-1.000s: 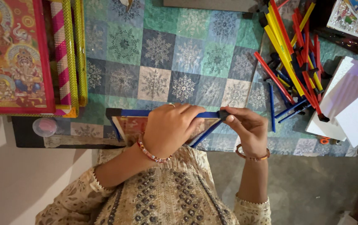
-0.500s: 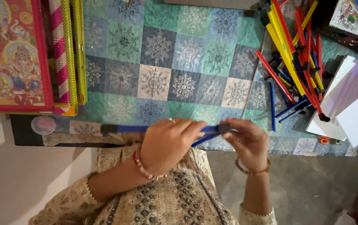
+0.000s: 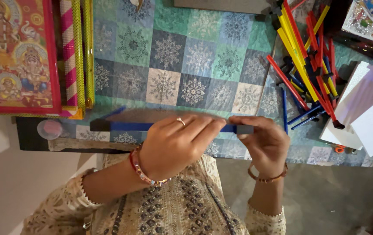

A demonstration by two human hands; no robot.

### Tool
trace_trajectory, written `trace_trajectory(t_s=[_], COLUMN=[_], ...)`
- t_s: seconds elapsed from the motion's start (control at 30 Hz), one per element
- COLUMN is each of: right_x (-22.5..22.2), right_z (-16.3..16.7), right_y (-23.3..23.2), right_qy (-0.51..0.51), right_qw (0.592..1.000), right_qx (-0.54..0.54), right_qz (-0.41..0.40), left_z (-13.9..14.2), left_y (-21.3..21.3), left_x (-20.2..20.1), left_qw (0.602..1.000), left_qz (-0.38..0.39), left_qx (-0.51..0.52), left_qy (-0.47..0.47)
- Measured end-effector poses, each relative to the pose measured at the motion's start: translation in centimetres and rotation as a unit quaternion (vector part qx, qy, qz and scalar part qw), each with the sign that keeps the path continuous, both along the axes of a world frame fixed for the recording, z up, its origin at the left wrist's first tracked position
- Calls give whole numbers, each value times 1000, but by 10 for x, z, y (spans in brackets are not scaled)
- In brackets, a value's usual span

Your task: The person picks up a blue plastic frame and a religious print, lays the print on the table, and slides the print into the frame's edge channel. They press the print flat, fit the frame's backing board, and hold up the assembled framed print.

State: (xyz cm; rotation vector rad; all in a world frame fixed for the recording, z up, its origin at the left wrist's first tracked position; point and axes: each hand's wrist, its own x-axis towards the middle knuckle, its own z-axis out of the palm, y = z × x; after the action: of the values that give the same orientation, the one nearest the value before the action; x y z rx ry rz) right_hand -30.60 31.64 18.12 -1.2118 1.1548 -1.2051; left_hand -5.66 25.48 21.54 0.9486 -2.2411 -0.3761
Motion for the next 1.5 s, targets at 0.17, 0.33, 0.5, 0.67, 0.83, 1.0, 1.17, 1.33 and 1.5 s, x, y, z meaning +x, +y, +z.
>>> trace_trajectory(t_s=[0.17,0.33,0.5,0.67,0.83,1.0,1.17,1.33,1.5], right_x=[0,-11,-17,-12,-9,-7,-6,1,7], right_z=[-4,-8,-10,-15,-8,0,0,-3,-7], right_y=[1,30,61,76,78,73,67,62,43], right_qy=[112,195,264,226,293,317,276,220,200], right_qw=[990,974,955,962,944,938,952,966,969], right_qx=[-79,-83,-76,-63,-67,-64,-43,-29,-56], right_qz=[-44,-85,-113,-140,-138,-128,-123,-136,-134], left_z=[0,0,2,5,2,3,3,5,1], left_y=[-2,17,32,39,41,41,36,34,18], left_x=[-2,-1,-2,1,1,0,1,0,-2], left_qw=[995,993,997,998,999,999,998,999,999], left_qz=[-5,-19,-29,-45,-44,-46,-51,-47,-37], left_qx=[-98,-102,-57,-23,-20,7,-12,22,-1], left_qy=[-21,-50,-40,-35,-22,-2,-21,-2,3])
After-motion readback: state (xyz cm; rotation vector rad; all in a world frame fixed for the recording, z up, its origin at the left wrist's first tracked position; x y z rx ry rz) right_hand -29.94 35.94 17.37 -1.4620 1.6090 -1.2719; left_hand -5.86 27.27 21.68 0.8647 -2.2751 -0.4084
